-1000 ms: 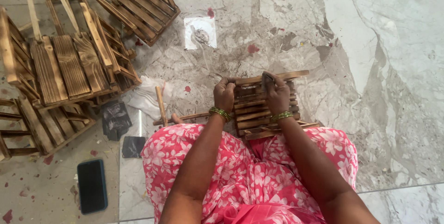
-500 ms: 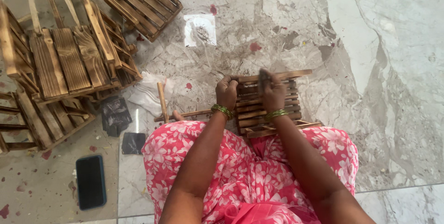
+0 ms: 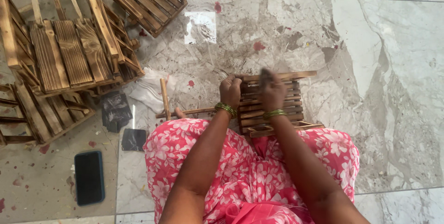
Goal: The person sits on the floor and sands small wooden chair frames with a sanding block, rubbing the slats and rails, turning the frames over to reach other sides, then sanding a long wooden dowel by hand.
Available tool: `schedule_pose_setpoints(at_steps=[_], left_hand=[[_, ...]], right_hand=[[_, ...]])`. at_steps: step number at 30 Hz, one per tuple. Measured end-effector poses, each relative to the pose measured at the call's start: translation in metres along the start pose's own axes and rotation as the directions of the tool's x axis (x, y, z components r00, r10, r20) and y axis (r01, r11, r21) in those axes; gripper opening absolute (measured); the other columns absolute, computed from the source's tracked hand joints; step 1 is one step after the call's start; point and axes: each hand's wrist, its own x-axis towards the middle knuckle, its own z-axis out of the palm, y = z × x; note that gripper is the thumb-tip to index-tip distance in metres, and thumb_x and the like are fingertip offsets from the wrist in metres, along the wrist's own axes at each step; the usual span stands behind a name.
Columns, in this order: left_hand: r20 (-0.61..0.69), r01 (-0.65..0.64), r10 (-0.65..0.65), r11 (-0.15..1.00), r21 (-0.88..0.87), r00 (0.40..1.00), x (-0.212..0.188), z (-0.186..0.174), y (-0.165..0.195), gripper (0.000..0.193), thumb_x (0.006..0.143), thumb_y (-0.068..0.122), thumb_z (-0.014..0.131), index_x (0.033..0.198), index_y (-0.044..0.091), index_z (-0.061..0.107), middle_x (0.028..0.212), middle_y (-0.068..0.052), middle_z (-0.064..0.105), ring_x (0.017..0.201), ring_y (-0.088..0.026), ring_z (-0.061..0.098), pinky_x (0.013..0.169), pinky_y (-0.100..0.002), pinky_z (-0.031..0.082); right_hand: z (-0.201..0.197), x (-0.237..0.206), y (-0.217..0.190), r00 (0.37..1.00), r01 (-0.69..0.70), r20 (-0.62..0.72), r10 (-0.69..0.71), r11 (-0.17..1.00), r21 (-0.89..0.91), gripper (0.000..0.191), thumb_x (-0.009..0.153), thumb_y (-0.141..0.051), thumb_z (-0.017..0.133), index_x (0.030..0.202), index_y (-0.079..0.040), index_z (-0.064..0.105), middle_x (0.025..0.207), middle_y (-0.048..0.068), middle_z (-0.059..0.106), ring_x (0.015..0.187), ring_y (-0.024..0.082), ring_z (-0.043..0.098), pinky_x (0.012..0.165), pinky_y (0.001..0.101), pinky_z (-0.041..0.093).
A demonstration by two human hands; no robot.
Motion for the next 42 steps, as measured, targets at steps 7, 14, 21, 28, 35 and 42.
schedule_pose_setpoints(at_steps=[7,14,21,28,35,42], left_hand=[[0.091,-0.063,0.073,0.992,-0.108,0.993,-0.001,-0.002,0.004,0.038,0.099,0.022,0.046,0.104,0.002,0.077,0.096,-0.008,0.078,0.086,-0.014,0.07,0.082,-0.028,0.055],[0.03,-0.042,0.042,0.999,0.006,0.999,-0.002,0.003,0.007,0.041,0.098,0.023,0.046,0.103,-0.001,0.079,0.094,-0.009,0.078,0.085,-0.017,0.069,0.083,-0.032,0.054],[0.045,-0.047,0.054,0.989,-0.14,0.998,0.002,-0.001,0.001,0.038,0.102,0.022,0.047,0.105,-0.002,0.076,0.098,-0.01,0.075,0.088,-0.016,0.066,0.084,-0.032,0.052],[0.05,-0.061,0.061,0.998,0.014,0.997,-0.003,0.002,0.005,0.042,0.1,0.026,0.045,0.106,0.0,0.078,0.093,-0.008,0.076,0.086,-0.017,0.066,0.082,-0.032,0.052],[0.031,0.01,-0.008,0.997,-0.072,0.999,0.001,0.003,0.0,0.041,0.107,0.028,0.051,0.1,-0.007,0.072,0.091,-0.013,0.069,0.082,-0.02,0.059,0.074,-0.037,0.05],[0.016,-0.04,0.04,0.998,0.046,0.999,-0.002,0.005,0.004,0.041,0.099,0.028,0.048,0.104,0.002,0.078,0.093,-0.009,0.077,0.084,-0.015,0.068,0.08,-0.03,0.054]], right_hand=[[-0.011,0.003,-0.017,0.997,-0.035,0.054,0.046,0.978,-0.204,0.022,0.107,-0.011,0.061,0.126,-0.008,0.072,0.091,0.011,0.073,0.067,0.013,0.059,0.053,0.0239,0.048],[-0.047,0.022,-0.013,0.968,-0.139,-0.219,0.125,0.989,-0.05,0.015,0.107,-0.017,0.061,0.118,-0.015,0.072,0.082,0.006,0.069,0.055,0.011,0.052,0.041,0.0234,0.04],[0.023,-0.014,-0.002,0.989,0.051,0.137,-0.049,0.999,-0.013,0.022,0.106,-0.013,0.063,0.125,-0.012,0.073,0.088,-0.001,0.073,0.062,0.001,0.057,0.05,0.0187,0.045],[-0.001,-0.006,-0.019,0.998,-0.066,-0.021,0.065,0.997,-0.044,0.021,0.104,-0.013,0.061,0.122,-0.011,0.072,0.077,-0.001,0.069,0.052,0.003,0.056,0.043,0.0209,0.044],[0.024,-0.019,-0.005,0.975,0.168,0.187,-0.121,0.95,-0.261,0.022,0.103,-0.009,0.062,0.122,-0.009,0.073,0.085,0.001,0.074,0.065,0.003,0.062,0.054,0.0184,0.051],[0.002,-0.007,-0.008,0.992,-0.128,0.003,0.128,0.992,0.002,0.017,0.104,-0.015,0.063,0.117,-0.013,0.073,0.077,0.003,0.066,0.051,0.005,0.056,0.042,0.0205,0.043]])
